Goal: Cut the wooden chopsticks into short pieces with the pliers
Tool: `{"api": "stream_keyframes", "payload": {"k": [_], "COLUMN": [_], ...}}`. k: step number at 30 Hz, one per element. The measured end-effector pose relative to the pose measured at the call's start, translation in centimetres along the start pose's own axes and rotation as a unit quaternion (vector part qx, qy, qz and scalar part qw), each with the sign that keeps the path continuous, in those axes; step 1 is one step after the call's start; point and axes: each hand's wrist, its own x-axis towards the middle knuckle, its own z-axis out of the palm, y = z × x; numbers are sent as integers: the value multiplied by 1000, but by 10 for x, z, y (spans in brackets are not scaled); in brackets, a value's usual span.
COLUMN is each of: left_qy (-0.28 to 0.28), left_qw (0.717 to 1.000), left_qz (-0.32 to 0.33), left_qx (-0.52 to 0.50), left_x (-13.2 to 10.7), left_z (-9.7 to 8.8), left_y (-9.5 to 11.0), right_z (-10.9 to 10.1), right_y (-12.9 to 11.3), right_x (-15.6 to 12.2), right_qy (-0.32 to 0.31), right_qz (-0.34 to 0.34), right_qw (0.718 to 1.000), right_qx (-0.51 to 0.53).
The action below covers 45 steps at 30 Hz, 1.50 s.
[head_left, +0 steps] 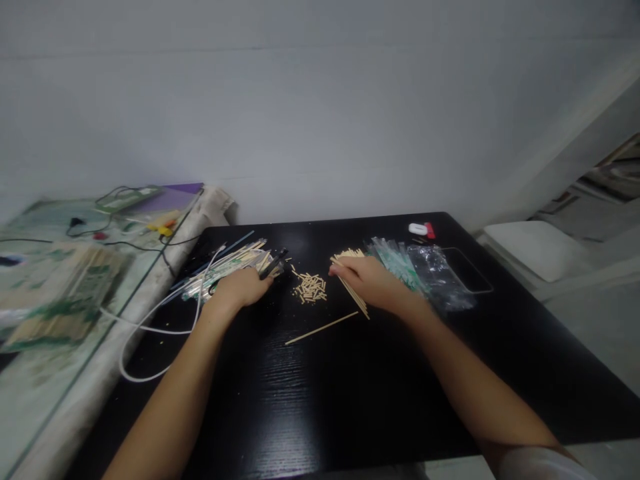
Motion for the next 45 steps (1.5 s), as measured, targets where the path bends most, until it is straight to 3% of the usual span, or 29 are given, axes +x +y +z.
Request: {"api": "stream_keyframes", "payload": {"k": [3, 6, 9, 13, 16, 19, 24, 27, 32, 36, 38, 41, 45], "left_qy": [39, 82, 102, 119, 127, 107, 38, 29, 33, 14, 37, 122, 190], "left_qw": [999, 995, 991, 985, 979, 966, 917, 900, 880, 860, 865, 890, 905], "left_qz": [14, 39, 58, 71, 90, 106, 182, 233, 276, 297, 305, 290, 267], "left_qx": [-13, -35, -66, -101, -133, -209, -352, -368, -386, -414, -397, -331, -270], "left_x": [-3, -6, -10, -18, -24, -29, -39, -46, -52, -58, -62, -66, -69], "left_z": [-3, -6, -10, -14, -16, -16, -20, -24, -26, -27, -28, -29, -28], "left_y": [3, 6, 8, 12, 16, 17, 18, 19, 24, 28, 30, 33, 36], "right_z": [12, 30, 48, 61, 57, 39, 4, -6, -3, 2, 2, 0, 0], "right_y": [5, 6, 8, 10, 4, -5, -9, -5, 0, 0, -2, -8, -14], "right_x": [0, -3, -4, -6, -7, -8, -6, -3, 2, 2, 0, -3, -7], "right_qy": [-136, -256, -266, -264, -285, -307, -224, -136, -46, -26, -15, 1, 56], "right_qz": [-11, -6, 6, -3, -14, -11, -74, -26, 48, 49, 39, 9, -20], "right_qw": [990, 959, 942, 938, 932, 937, 971, 980, 933, 913, 915, 919, 919], "right_qx": [-36, -118, -205, -225, -221, -165, 29, 145, 355, 405, 401, 395, 391]}}
